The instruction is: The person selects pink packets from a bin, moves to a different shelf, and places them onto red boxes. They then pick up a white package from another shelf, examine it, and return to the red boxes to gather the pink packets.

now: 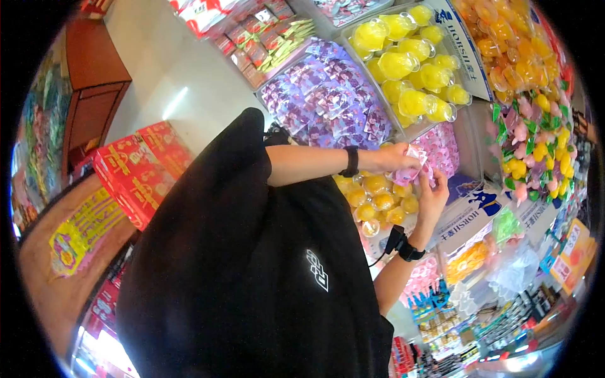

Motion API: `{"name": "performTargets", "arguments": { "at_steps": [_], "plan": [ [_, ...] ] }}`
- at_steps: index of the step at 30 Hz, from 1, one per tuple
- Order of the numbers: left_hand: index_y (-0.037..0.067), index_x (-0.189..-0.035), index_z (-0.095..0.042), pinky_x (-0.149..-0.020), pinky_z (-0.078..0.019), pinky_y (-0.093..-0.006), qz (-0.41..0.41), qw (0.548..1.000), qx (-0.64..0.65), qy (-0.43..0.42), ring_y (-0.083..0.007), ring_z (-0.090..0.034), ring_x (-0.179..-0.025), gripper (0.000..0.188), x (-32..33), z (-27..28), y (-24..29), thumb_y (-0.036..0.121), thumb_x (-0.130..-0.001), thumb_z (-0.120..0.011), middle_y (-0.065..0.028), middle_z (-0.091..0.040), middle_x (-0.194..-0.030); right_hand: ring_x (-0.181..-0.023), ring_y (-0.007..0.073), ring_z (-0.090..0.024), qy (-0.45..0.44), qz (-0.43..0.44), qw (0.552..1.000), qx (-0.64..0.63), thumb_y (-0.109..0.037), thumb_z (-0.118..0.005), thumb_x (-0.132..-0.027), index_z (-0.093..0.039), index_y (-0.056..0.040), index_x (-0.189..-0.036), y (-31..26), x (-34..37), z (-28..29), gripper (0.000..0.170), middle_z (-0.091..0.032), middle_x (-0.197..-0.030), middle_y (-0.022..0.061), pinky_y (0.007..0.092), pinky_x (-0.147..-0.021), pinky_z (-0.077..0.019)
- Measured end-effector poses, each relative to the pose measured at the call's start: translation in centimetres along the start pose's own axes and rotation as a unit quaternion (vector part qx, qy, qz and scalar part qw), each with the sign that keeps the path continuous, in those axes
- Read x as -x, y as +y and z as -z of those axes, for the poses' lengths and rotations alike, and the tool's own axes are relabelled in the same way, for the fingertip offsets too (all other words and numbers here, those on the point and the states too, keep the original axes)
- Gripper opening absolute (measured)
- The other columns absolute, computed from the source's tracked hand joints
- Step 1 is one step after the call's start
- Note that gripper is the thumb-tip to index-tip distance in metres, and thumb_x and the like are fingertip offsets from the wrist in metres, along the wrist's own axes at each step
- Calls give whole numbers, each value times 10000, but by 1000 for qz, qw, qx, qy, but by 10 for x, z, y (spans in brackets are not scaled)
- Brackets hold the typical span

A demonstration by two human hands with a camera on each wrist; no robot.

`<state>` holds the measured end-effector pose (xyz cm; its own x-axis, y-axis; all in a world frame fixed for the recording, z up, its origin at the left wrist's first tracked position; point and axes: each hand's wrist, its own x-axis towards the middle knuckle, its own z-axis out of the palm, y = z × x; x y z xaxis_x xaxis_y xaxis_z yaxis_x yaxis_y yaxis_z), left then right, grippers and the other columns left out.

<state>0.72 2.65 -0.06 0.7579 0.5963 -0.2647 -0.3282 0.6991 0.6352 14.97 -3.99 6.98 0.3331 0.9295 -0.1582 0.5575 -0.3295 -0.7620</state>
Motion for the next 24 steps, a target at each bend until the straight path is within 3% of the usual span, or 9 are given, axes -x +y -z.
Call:
{"name": "performTargets", "arguments": {
  "at_steps": [3,5,10,13,18,20,22,24],
  "plan": [
    [38,-927,-625,-636,-439,-213,3,1000,-25,-8,-63,-540,-724,141,5,1,4,122,-827,-573,0,-619,-817,-875,108,-537,-23,-61,997,-49,-87,-673,-807,-592,10,-978,-5,1,-1,212,-582,-920,23,223,-739,-455],
    [41,-934,-628,-628,-435,-212,6,999,-37,-17,-64,-538,-721,154,7,2,4,134,-824,-576,2,-618,-816,-836,92,-547,17,-84,983,-164,-74,-652,-825,-606,3,-988,-7,5,-6,186,-606,-911,27,211,-728,-455],
    [45,-925,-626,-610,-428,-216,-30,997,-54,38,-63,-531,-694,156,20,-12,14,145,-816,-576,12,-611,-799,-829,83,-552,31,-69,971,-229,-62,-631,-842,-610,2,-1051,-18,9,-14,219,-625,-954,51,206,-722,-454],
    [48,-982,-621,-610,-444,-220,-52,997,-57,28,-60,-532,-723,188,25,-17,18,145,-827,-578,10,-614,-841,-832,89,-559,44,-74,956,-280,-64,-636,-838,-613,9,-1038,-22,11,-14,214,-628,-952,47,208,-746,-446],
    [51,-1082,-604,-621,-466,-215,21,996,-86,11,-64,-551,-774,260,15,-10,10,150,-843,-575,-1,-622,-890,-861,88,-574,94,-83,953,-274,-76,-636,-838,-615,2,-1036,-18,12,-12,213,-641,-941,41,214,-765,-445],
    [49,-1112,-591,-639,-478,-215,14,997,-81,-12,-68,-564,-784,291,2,-7,-2,160,-844,-582,-3,-626,-895,-850,98,-576,107,-73,946,-297,-85,-644,-833,-614,8,-1029,-9,13,-14,219,-642,-945,47,222,-768,-444],
    [42,-1118,-584,-684,-490,-222,7,1000,13,27,-81,-580,-804,305,0,3,-18,161,-838,-588,-10,-628,-913,-858,113,-582,115,-107,952,-262,-69,-631,-841,-610,6,-1010,-6,15,-11,186,-644,-945,63,238,-790,-449],
    [30,-1131,-573,-732,-499,-243,67,997,-15,41,-99,-591,-842,312,29,-4,20,129,-835,-582,-25,-629,-963,-872,124,-590,109,-110,917,-368,-57,-612,-852,-605,-10,-989,-12,14,-13,145,-642,-949,69,249,-796,-455]
  ]
}}
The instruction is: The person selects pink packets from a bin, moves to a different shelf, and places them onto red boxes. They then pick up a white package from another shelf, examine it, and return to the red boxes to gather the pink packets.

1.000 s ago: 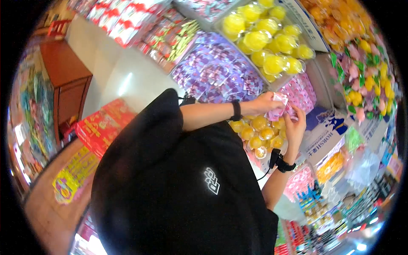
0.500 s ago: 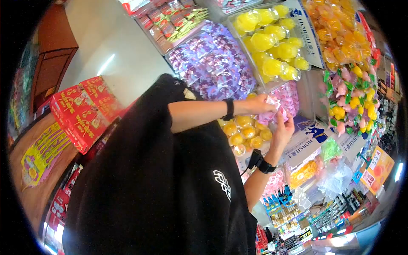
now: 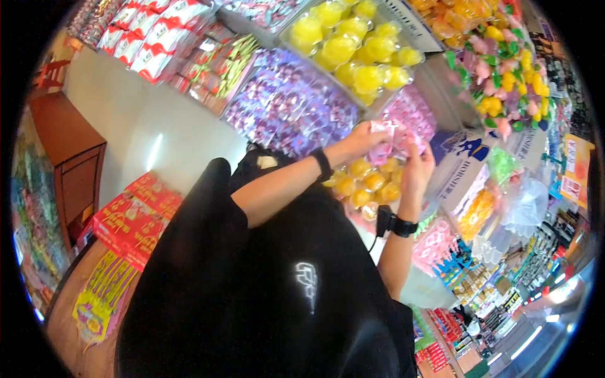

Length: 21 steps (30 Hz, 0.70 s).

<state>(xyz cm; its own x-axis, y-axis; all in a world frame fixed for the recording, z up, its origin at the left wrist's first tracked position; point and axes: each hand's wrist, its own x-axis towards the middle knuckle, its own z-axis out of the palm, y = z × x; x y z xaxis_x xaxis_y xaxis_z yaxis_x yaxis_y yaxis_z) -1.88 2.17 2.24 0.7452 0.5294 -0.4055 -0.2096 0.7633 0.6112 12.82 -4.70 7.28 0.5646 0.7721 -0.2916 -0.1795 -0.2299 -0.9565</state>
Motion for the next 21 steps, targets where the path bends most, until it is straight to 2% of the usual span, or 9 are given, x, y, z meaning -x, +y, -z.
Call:
{"name": "performTargets", "arguments": {
  "at_steps": [2,4,6,7,10,13,17,20,21],
  "plan": [
    [25,-1147,-559,-758,-505,-258,-35,998,44,12,-114,-595,-869,324,-2,-8,-1,91,-831,-577,-44,-625,-1007,-832,107,-588,21,2,1000,-18,-72,-617,-852,-605,-12,-984,-3,3,-2,146,-642,-940,64,235,-748,-458],
    [19,-1157,-550,-763,-507,-263,-38,996,74,-16,-118,-598,-873,338,-3,-10,0,63,-823,-576,-49,-624,-1010,-791,89,-586,30,15,999,-28,-87,-622,-851,-606,-14,-979,-12,2,-3,148,-641,-930,59,222,-700,-461],
    [32,-989,-604,-696,-494,-233,-39,985,166,-22,-100,-597,-812,193,-4,-15,3,99,-808,-605,-18,-627,-899,-816,109,-590,27,6,996,-89,-82,-608,-859,-592,-17,-1011,-18,4,-7,167,-635,-944,61,258,-728,-476],
    [29,-1008,-586,-691,-500,-237,-35,994,105,-2,-103,-597,-817,208,-6,-8,0,97,-813,-599,-26,-620,-899,-816,109,-590,25,8,995,-94,-82,-608,-859,-592,-17,-1011,-16,1,-8,167,-635,-944,61,258,-728,-476],
    [26,-1034,-569,-682,-504,-244,-39,996,77,38,-106,-596,-827,233,-10,-6,-2,94,-813,-596,-38,-617,-924,-844,127,-590,18,5,989,-145,-82,-585,-872,-581,-20,-1028,-9,0,2,168,-627,-956,54,293,-750,-483],
    [28,-1056,-557,-697,-502,-247,-38,996,76,25,-115,-594,-828,256,-12,-5,-2,90,-812,-599,-43,-615,-934,-851,127,-581,47,-14,984,-173,-85,-562,-889,-584,-24,-1009,-7,-5,3,136,-620,-947,39,294,-756,-474],
    [39,-1050,-567,-711,-492,-248,-34,994,76,68,-111,-591,-806,231,-20,-6,-3,77,-822,-578,-33,-612,-919,-856,128,-572,11,-7,993,-118,-124,-527,-920,-583,-35,-978,-9,-6,4,119,-607,-927,33,275,-741,-464],
    [35,-1033,-574,-709,-489,-251,-35,997,58,42,-106,-592,-802,215,-24,-4,0,74,-822,-577,-32,-613,-911,-888,155,-570,-9,-11,992,-127,-158,-479,-949,-561,-33,-1012,-10,-18,18,162,-587,-940,38,280,-718,-472],
    [29,-1006,-578,-703,-487,-251,-32,997,63,35,-108,-590,-793,191,-26,-4,0,76,-821,-578,-36,-613,-899,-898,170,-572,7,-49,989,-136,-155,-472,-950,-544,-33,-1046,-16,-20,20,172,-581,-960,43,296,-725,-481]
  ]
}}
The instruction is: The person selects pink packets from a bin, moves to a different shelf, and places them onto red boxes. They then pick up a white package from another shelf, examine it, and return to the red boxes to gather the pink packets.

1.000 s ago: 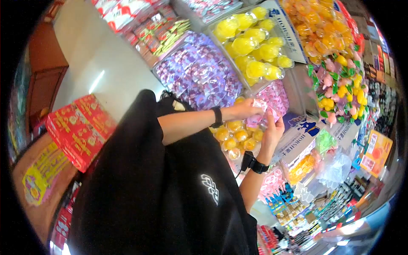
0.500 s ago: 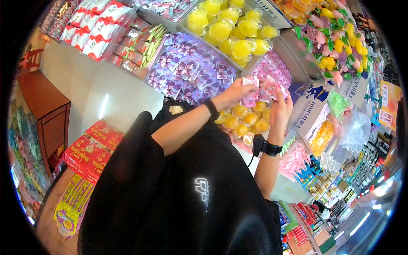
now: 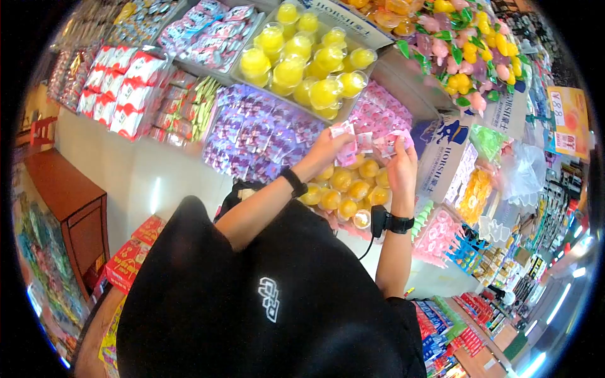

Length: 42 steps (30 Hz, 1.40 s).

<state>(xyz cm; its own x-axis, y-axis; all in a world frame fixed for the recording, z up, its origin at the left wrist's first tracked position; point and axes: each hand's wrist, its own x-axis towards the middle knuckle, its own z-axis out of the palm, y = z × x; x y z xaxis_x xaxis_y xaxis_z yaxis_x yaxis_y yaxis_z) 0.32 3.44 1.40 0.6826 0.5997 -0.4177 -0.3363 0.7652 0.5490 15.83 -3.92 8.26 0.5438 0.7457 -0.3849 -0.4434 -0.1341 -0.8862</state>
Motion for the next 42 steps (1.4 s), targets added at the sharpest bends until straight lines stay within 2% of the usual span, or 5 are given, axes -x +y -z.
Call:
{"name": "performTargets", "arguments": {
  "at_steps": [9,14,19,30,42],
  "plan": [
    [18,-992,-563,-696,-480,-264,-10,999,-29,39,-114,-576,-778,244,-35,-7,-32,153,-799,-628,-48,-611,-907,-974,217,-556,-54,-25,960,274,63,-478,-853,-485,38,-1116,0,-127,69,264,-556,-1067,118,380,-837,-508],
    [17,-1025,-547,-702,-481,-277,-14,999,-26,41,-126,-576,-790,305,-45,-8,-33,175,-787,-653,-57,-608,-927,-489,82,-439,66,21,877,475,-113,-631,-795,-608,-19,-727,27,-199,99,118,-520,-586,-7,244,-445,-320],
    [7,-1074,-541,-706,-483,-274,19,998,-8,59,-127,-582,-815,342,-35,-7,-26,166,-792,-653,-61,-610,-947,-481,94,-436,88,-1,899,429,-141,-651,-782,-610,-14,-725,50,-218,103,145,-514,-577,8,261,-434,-306],
    [16,-1087,-552,-711,-486,-251,-27,998,-55,30,-98,-582,-813,286,-37,-7,-28,82,-811,-583,-28,-618,-935,-925,358,-621,179,14,733,656,-320,-684,-670,-690,-72,-953,63,-228,96,376,-658,-949,196,396,-833,-474],
    [15,-1076,-549,-745,-520,-288,32,999,25,0,-158,-621,-843,267,-34,-10,-11,54,-812,-540,-74,-623,-953,-861,148,-575,50,159,912,375,-225,-588,-872,-618,16,-1025,14,-99,50,287,-644,-947,95,273,-800,-445]
  ]
}}
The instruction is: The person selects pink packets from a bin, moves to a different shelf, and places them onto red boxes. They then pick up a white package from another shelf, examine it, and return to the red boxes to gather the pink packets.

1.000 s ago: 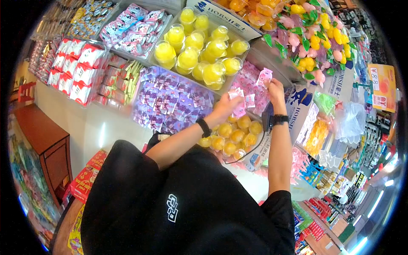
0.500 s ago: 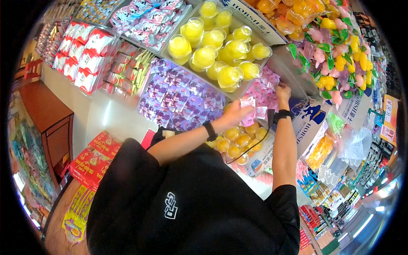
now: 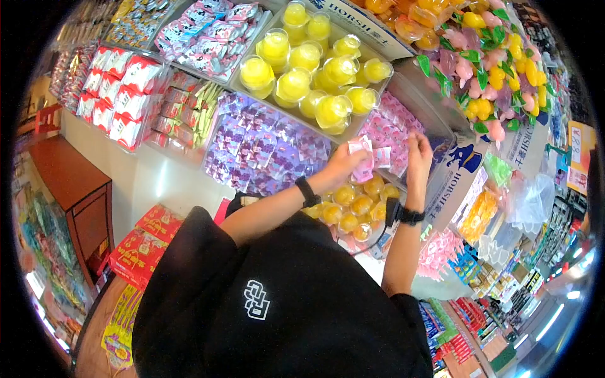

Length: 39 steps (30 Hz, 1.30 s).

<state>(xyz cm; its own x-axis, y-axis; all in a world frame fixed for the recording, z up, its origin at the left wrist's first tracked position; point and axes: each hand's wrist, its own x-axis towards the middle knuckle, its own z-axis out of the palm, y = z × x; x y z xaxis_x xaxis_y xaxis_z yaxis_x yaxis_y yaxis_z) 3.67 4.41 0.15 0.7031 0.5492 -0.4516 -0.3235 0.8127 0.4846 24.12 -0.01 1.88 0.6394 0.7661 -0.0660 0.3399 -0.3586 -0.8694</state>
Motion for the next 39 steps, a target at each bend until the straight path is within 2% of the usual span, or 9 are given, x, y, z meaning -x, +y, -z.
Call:
{"name": "performTargets", "arguments": {
  "at_steps": [5,15,17,21,23,25,27,34,39],
  "plan": [
    [5,-1178,-503,-817,-533,-357,31,996,70,-35,-230,-630,-924,362,5,-3,5,48,-818,-484,-126,-605,-1076,-895,126,-551,-87,-142,982,-92,-228,-604,-879,-579,15,-1068,-36,75,-7,310,-624,-985,53,257,-818,-425],
    [13,-1121,-531,-756,-529,-322,36,998,39,-32,-194,-624,-899,290,20,-1,-6,83,-839,-523,-93,-610,-1048,-770,65,-545,-59,-164,960,-221,-95,-601,-869,-558,-30,-1025,-27,91,-22,174,-608,-930,23,202,-655,-443],
    [11,-1076,-561,-722,-518,-293,34,998,25,-56,-164,-622,-847,254,23,-3,-5,106,-841,-546,-68,-627,-974,-793,75,-550,-3,-83,967,-241,-44,-583,-853,-548,-29,-1049,-16,92,-24,200,-597,-970,46,205,-669,-450],
    [13,-1038,-586,-713,-508,-271,2,1000,-12,-14,-135,-615,-828,224,22,1,-13,112,-840,-557,-54,-633,-925,-835,99,-541,-49,-68,985,-150,-77,-628,-810,-555,-25,-1062,-31,99,-16,268,-590,-1026,38,234,-684,-433],
    [20,-1013,-600,-704,-494,-252,-32,999,-26,-20,-110,-599,-831,205,23,0,-12,117,-834,-571,-39,-632,-920,-877,112,-549,-156,-45,985,-51,-63,-634,-786,-542,-41,-1103,-18,100,-10,332,-592,-1038,39,245,-710,-441],
    [4,-1041,-585,-727,-500,-263,-36,999,-27,-26,-134,-605,-849,229,19,3,-17,79,-829,-543,-60,-628,-933,-831,106,-559,-133,-32,988,-73,-77,-643,-783,-545,-42,-1117,-17,103,-11,350,-613,-983,55,235,-685,-442],
    [-11,-1069,-569,-750,-506,-273,-38,998,-28,-31,-159,-611,-867,257,20,4,-19,42,-825,-514,-81,-624,-945,-754,93,-555,-178,-108,977,-42,-119,-664,-792,-541,-24,-1124,-23,105,-3,366,-626,-895,51,228,-643,-439],
    [-13,-1042,-569,-691,-501,-258,-56,991,-115,-35,-130,-606,-778,231,21,1,-18,63,-828,-526,-63,-631,-877,-689,81,-532,-146,-180,970,-68,-114,-650,-812,-606,-5,-985,-20,76,12,210,-617,-805,20,226,-586,-416],
    [-14,-1035,-570,-684,-505,-261,-44,990,-128,-38,-130,-611,-774,226,24,0,-13,71,-829,-530,-86,-648,-885,-706,79,-541,-88,-138,983,-86,-71,-598,-849,-609,-13,-970,27,-5,32,134,-618,-823,-5,220,-618,-432]
  ]
}}
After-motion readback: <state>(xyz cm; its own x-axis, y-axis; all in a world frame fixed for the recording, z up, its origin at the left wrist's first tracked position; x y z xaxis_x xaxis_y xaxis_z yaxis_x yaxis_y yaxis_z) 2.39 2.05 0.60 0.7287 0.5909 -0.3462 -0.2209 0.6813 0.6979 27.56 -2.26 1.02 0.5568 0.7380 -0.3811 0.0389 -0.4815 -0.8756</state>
